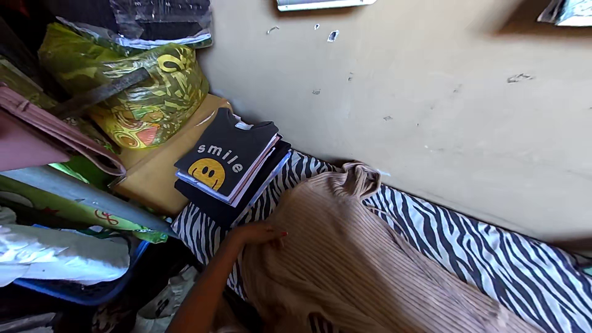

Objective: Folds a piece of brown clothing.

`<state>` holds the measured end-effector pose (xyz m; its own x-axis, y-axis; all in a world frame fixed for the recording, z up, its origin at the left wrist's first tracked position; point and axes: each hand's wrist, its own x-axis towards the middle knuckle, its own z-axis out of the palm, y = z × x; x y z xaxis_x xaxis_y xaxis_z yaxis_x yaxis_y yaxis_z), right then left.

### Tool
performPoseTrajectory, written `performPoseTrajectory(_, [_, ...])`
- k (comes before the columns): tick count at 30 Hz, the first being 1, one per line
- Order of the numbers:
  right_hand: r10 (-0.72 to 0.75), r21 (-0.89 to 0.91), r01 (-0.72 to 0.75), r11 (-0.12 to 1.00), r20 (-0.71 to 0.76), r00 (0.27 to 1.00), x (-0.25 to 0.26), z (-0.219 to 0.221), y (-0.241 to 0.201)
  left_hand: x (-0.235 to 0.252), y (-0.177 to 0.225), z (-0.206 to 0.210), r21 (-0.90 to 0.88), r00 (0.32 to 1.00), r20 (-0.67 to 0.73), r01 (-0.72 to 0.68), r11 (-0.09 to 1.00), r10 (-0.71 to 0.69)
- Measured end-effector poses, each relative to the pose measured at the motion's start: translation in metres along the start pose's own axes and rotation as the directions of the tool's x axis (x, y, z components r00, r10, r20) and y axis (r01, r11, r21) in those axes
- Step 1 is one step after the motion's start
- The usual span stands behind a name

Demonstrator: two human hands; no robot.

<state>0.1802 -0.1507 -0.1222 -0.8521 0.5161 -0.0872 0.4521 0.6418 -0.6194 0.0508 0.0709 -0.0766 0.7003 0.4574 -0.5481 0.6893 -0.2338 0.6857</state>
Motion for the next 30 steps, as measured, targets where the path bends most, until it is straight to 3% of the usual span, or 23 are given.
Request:
performPoseTrajectory(1, [-0.033,0.134,0.042,0.99,-0.069,0.997,-0.014,-0.035,-0.003,-0.002,0.004,-0.002,0.001,0.999,0.031,0.043,0.999,-0.043])
performPoseTrajectory(2, [-0.047,0.243,0.12,0.963,-0.287,0.957,-0.033,-0.064,0.002,-0.003,0.008,-0.004,0.003,0.996,0.048,0.076,0.997,-0.076])
performPoseTrajectory(3, [0.042,0.375,0.17,0.911,-0.496,0.868,-0.057,-0.092,0.011,-0.003,0.01,-0.007,0.01,0.993,0.048,0.104,0.995,-0.105])
performPoseTrajectory(4, [0.225,0.51,0.186,0.84,-0.64,0.735,-0.082,-0.115,0.022,-0.002,0.011,-0.01,0.009,0.991,0.036,0.128,0.992,-0.128])
performPoseTrajectory(6, [0.623,0.696,0.322,0.642,-0.718,0.31,-0.117,-0.144,0.063,0.002,0.01,-0.014,0.006,0.982,-0.004,0.191,0.982,-0.191])
performPoseTrajectory(7, [0.745,0.751,0.334,0.57,-0.644,0.175,-0.13,-0.152,0.088,0.002,0.01,-0.015,-0.01,0.975,-0.032,0.219,0.976,-0.22])
performPoseTrajectory(8, [0.828,0.822,0.248,0.512,-0.55,0.115,-0.143,-0.153,0.108,0.003,0.008,-0.016,-0.026,0.974,-0.055,0.22,0.975,-0.222])
performPoseTrajectory(10, [0.888,0.895,0.009,0.445,-0.443,0.126,-0.17,-0.132,0.135,0.006,0.0,-0.02,-0.018,0.991,-0.086,0.101,0.995,-0.102])
performPoseTrajectory(12, [0.864,0.871,-0.091,0.483,-0.457,0.21,-0.189,-0.104,0.131,0.007,-0.012,-0.022,0.016,0.991,-0.127,-0.045,0.999,0.046])
performPoseTrajectory(17, [0.803,0.753,-0.328,0.571,-0.43,0.412,-0.207,-0.07,0.09,-0.005,-0.006,-0.011,0.042,0.963,-0.269,0.013,0.999,-0.001])
performPoseTrajectory(20, [0.745,0.555,-0.497,0.667,-0.48,0.463,-0.208,-0.069,0.071,-0.026,-0.001,-0.008,0.043,0.942,-0.335,-0.014,0.999,0.027])
performPoseTrajectory(23, [0.623,0.397,-0.488,0.777,-0.592,0.511,-0.219,-0.077,0.045,-0.057,-0.027,0.001,0.011,0.912,-0.41,0.033,0.999,-0.025])
performPoseTrajectory(27, [0.535,0.351,-0.405,0.844,-0.588,0.606,-0.223,-0.074,0.03,-0.064,-0.03,0.023,-0.042,0.912,-0.306,0.273,0.961,-0.273])
performPoseTrajectory(30, [0.441,0.209,-0.402,0.891,-0.606,0.662,-0.208,-0.061,0.033,-0.061,-0.03,0.036,-0.251,0.924,-0.258,0.218,0.943,-0.282])
